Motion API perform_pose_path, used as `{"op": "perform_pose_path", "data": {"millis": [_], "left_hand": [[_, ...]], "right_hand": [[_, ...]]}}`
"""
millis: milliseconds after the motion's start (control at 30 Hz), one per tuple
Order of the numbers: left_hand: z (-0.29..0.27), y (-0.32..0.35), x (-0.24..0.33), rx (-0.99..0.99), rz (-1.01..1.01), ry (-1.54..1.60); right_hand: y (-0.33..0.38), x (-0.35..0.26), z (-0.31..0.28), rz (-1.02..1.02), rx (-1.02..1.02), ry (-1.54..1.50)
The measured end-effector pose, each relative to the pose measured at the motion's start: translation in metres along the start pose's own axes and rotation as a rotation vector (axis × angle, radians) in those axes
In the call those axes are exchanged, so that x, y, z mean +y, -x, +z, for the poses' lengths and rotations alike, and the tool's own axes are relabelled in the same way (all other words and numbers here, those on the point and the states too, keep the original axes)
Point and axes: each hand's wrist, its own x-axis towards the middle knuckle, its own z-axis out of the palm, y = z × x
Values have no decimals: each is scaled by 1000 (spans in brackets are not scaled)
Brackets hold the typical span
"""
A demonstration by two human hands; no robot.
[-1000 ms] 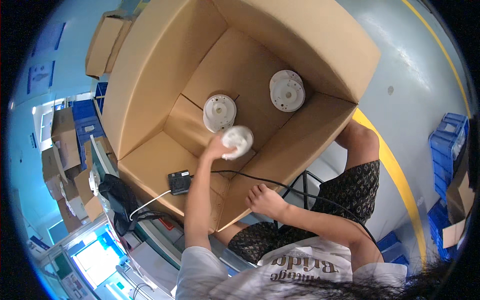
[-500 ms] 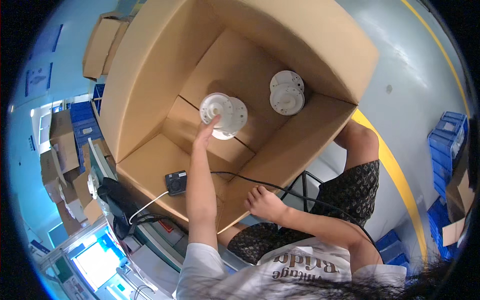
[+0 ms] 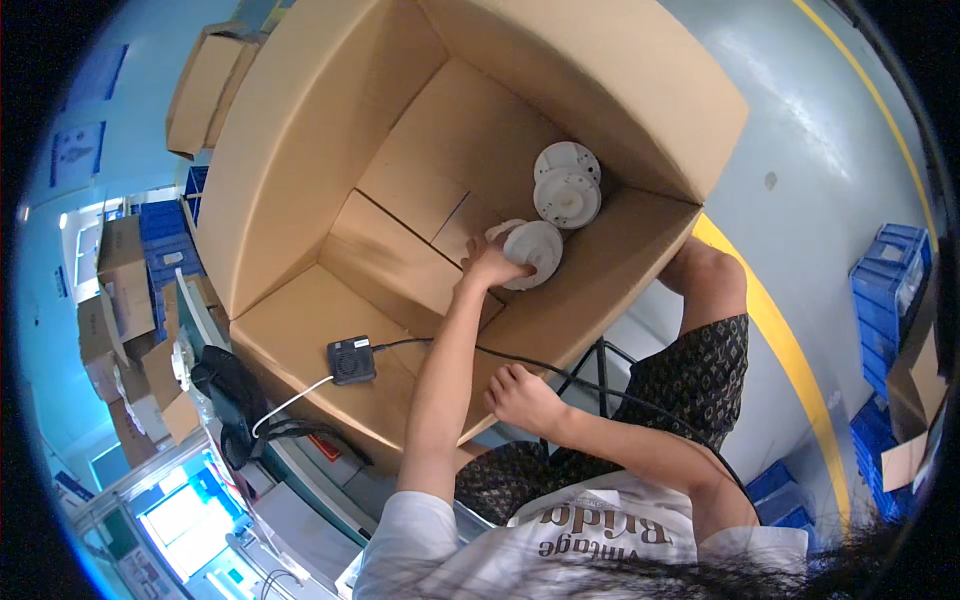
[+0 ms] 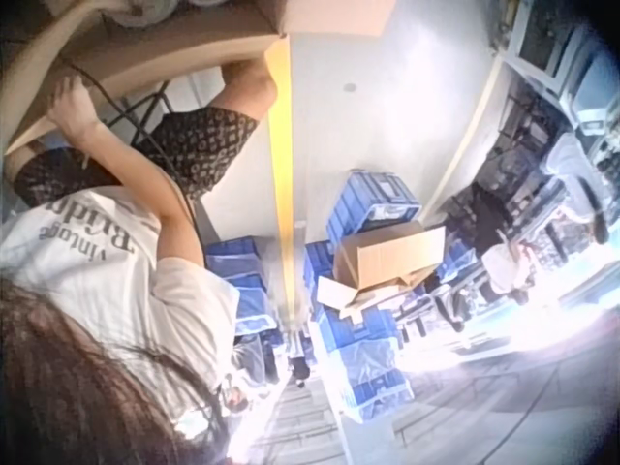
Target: Manually assemble components into a circular light fixture housing using a press and then pack them into a box.
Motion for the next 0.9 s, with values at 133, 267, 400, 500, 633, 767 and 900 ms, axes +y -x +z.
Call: {"op": "perform_pose_path", "data": {"millis": [133, 267, 400, 500, 633, 767, 900], "left_hand": [[-13, 10, 29, -55, -6, -213], [-25, 13, 44, -147, -53, -177], [-24, 8, 47, -195, -120, -72], [-24, 2, 36, -215, -21, -41], [-11, 3, 1, -231, -236, -54], [-4, 29, 68, -147, -388, -140], [-8, 21, 35, -197, -395, -120]], "right_hand": [[2, 4, -2, 6, -2, -19], [3, 3, 1, 24, 9, 8], [4, 4, 1, 28, 43, 11], [3, 4, -2, 30, -15, -22], [-3, -6, 3, 14, -16, -42], [9, 10, 4, 30, 19, -7], [0, 2, -1, -21, 37, 2]]}}
